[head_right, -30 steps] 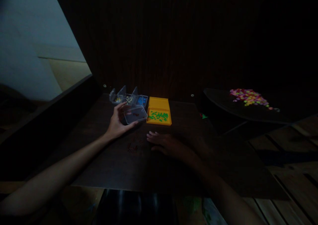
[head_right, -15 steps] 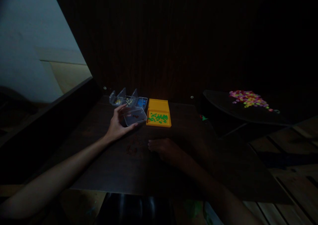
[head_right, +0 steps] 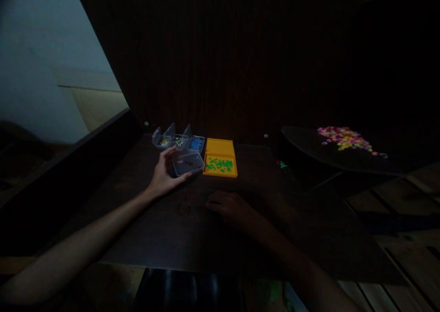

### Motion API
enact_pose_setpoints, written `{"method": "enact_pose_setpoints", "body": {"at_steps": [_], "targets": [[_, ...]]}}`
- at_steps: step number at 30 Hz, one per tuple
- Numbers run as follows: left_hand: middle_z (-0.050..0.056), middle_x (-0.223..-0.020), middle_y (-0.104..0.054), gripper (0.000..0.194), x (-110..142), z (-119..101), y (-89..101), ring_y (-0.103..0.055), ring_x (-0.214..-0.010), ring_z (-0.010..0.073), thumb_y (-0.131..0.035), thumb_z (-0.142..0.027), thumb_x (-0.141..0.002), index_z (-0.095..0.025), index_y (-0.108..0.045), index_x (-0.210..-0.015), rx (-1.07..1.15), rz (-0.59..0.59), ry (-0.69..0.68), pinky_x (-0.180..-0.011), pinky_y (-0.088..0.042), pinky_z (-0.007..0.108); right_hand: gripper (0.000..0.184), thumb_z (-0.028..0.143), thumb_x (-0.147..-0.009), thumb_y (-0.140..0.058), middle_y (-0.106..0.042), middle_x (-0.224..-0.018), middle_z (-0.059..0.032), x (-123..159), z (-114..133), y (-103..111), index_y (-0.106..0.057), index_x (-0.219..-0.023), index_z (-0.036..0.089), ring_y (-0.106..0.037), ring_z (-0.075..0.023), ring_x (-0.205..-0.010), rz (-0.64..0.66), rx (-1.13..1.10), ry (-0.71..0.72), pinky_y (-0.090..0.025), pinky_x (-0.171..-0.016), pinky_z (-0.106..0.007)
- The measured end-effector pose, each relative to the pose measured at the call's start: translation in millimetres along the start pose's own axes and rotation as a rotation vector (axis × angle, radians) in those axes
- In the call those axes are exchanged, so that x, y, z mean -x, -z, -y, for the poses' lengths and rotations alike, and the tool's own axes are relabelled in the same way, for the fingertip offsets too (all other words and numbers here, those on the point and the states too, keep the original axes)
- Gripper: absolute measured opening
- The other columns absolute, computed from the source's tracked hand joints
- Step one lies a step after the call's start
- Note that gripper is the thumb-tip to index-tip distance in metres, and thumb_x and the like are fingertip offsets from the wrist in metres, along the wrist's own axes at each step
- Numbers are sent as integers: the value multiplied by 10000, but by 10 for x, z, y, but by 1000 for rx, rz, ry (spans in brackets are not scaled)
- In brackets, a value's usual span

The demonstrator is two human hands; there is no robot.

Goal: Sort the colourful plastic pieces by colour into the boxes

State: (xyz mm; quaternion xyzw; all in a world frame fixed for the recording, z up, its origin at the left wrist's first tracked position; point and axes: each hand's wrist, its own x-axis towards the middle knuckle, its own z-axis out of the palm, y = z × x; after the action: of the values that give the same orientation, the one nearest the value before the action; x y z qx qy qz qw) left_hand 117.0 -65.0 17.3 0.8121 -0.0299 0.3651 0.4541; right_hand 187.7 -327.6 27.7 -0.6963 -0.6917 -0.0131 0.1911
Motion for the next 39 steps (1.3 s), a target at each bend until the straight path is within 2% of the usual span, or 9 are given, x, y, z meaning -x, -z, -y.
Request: {"method": "enact_pose_setpoints", "body": {"at_steps": [5, 13, 20, 30, 39], "targets": [[140, -1385, -461, 856, 4, -2, -6, -566, -1197, 281, -810, -352, -662, -242, -343, -1371, -6, 11, -18, -941, -564, 464, 359, 82, -907, -433, -688, -1140, -117, 18, -22, -34, -663, -1160, 194, -650, -196, -1040, -21, -2, 35, -562, -870, -356], [147, -1363, -484, 849, 5, -13, 4, -593, -1157, 279, -809, -340, -663, -235, -352, -1370, 10, 26, -7, -928, -569, 472, 286, 122, -936, -427, -698, -1028, -120, -14, 7, -2, -681, -1063, 155, -652, -195, -919, -28, 28, 54, -562, -783, -331], [150, -1341, -505, 856, 10, -25, -6, -604, -1140, 282, -818, -332, -653, -241, -356, -1369, 15, 33, -10, -930, -565, 483, 337, 37, -882, -406, -686, -928, -99, -30, -35, -11, -688, -1015, 166, -623, -184, -841, -114, -48, 8, -539, -717, -307], [151, -1363, -490, 854, 18, -21, 1, -620, -1105, 268, -810, -351, -659, -231, -357, -1373, 2, 33, -9, -912, -572, 455, 389, -42, -776, -439, -651, -944, -98, -34, -68, 5, -663, -1026, 156, -587, -178, -847, -97, -51, -11, -514, -721, -294], [157, -1343, -503, 841, 28, -82, -23, -614, -1111, 268, -814, -330, -654, -199, -375, -1360, 8, 43, -21, -931, -562, 461, 367, -28, -813, -423, -659, -944, -91, -42, -79, 10, -664, -1013, 165, -593, -172, -843, -123, -31, 0, -515, -712, -287]]}}
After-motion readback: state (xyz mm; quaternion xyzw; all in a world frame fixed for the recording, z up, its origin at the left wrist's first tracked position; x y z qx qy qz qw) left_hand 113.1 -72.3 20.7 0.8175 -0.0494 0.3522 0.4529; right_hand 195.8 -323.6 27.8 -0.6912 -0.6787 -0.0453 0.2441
